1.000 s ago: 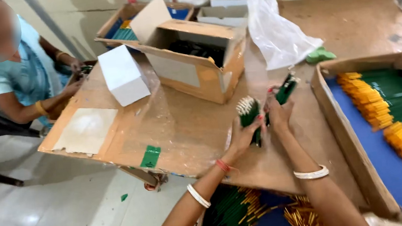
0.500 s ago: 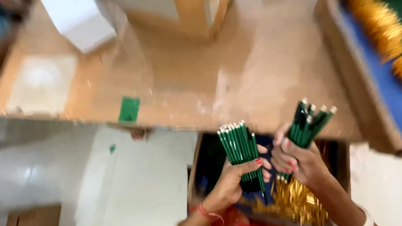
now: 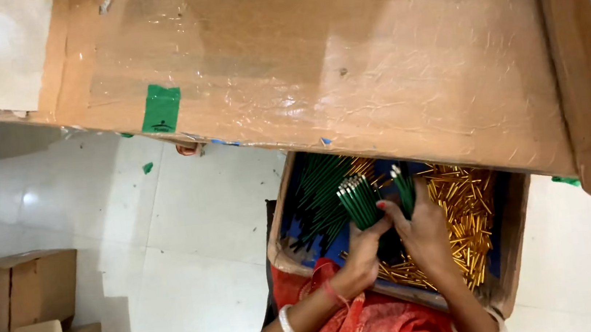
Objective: The person inserts gold ferrules into green pencil bodies, then gathers the assembled pencils and places them into a cardboard box. The person also interacts with a coworker to receive a white box.
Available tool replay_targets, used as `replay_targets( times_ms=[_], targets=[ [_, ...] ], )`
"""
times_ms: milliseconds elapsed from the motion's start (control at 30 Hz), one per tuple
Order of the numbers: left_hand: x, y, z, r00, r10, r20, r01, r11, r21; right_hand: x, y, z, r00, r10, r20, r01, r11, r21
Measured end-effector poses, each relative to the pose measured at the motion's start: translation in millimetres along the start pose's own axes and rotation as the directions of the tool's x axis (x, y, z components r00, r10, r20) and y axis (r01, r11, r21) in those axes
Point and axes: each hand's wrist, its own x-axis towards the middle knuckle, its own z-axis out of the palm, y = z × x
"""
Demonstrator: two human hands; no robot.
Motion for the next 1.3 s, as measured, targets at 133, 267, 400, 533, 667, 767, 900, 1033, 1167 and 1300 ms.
replay_targets(
  times_ms=[133,267,400,533,667,767,900,1033,1167,1300],
  targets=[
    [-17.6,-6.1,14.4,0.999,0.032,-0.004,-0.032,0.995,-0.091,-3.7,16.8,23.9,0.966,-0.217,-0.137,0.208,0.975,-0.077],
    [-53.4,-8.2,33.9,0.979,0.146,-0.141,-0.17,0.969,-0.179,-38.3,6.1,9.4,0.876,-0.378,-0.299,0.391,0.92,-0.019],
    [-84.2,66.3,89.9,0.804,0.571,0.167,-0.541,0.818,-0.196,-40.6,-0.5,-8.5,0.819,-0.441,-0.366,0.526,0.833,0.173],
    [9.3,143.5,136.1,0.793,0.586,0.168,-0.554,0.808,-0.2,105.1,-6.1,-37.8,0.877,-0.392,-0.278,0.479,0.671,0.565],
    [84.6,232.2,161.3,0.469,0.809,0.353,-0.871,0.491,0.032,185.9,-100.6,-57.4,0.88,-0.414,-0.234,0.433,0.495,0.753],
    [106.2,251.4,162.9,0.443,0.783,0.436,-0.895,0.413,0.167,234.8,-113.3,-46.8,0.923,-0.341,-0.178,0.324,0.44,0.837],
    [107.6,258.9,158.9,0.295,0.767,0.57,-0.898,0.019,0.439,198.4,-131.8,-55.3,0.909,-0.403,-0.11,0.152,0.074,0.986],
    [104.8,261.6,160.2,0.217,0.731,0.647,-0.886,-0.13,0.445,194.4,-132.3,-66.0,0.886,-0.452,-0.103,0.177,0.125,0.976],
    [95.6,265.1,161.8,0.295,0.706,0.644,-0.845,-0.122,0.521,215.3,-104.9,-48.6,0.916,-0.396,-0.065,0.166,0.227,0.96],
    [83.3,267.5,166.1,0.186,0.743,0.643,-0.831,-0.23,0.506,200.4,-102.8,-43.8,0.917,-0.373,-0.139,0.285,0.372,0.883]
  ],
)
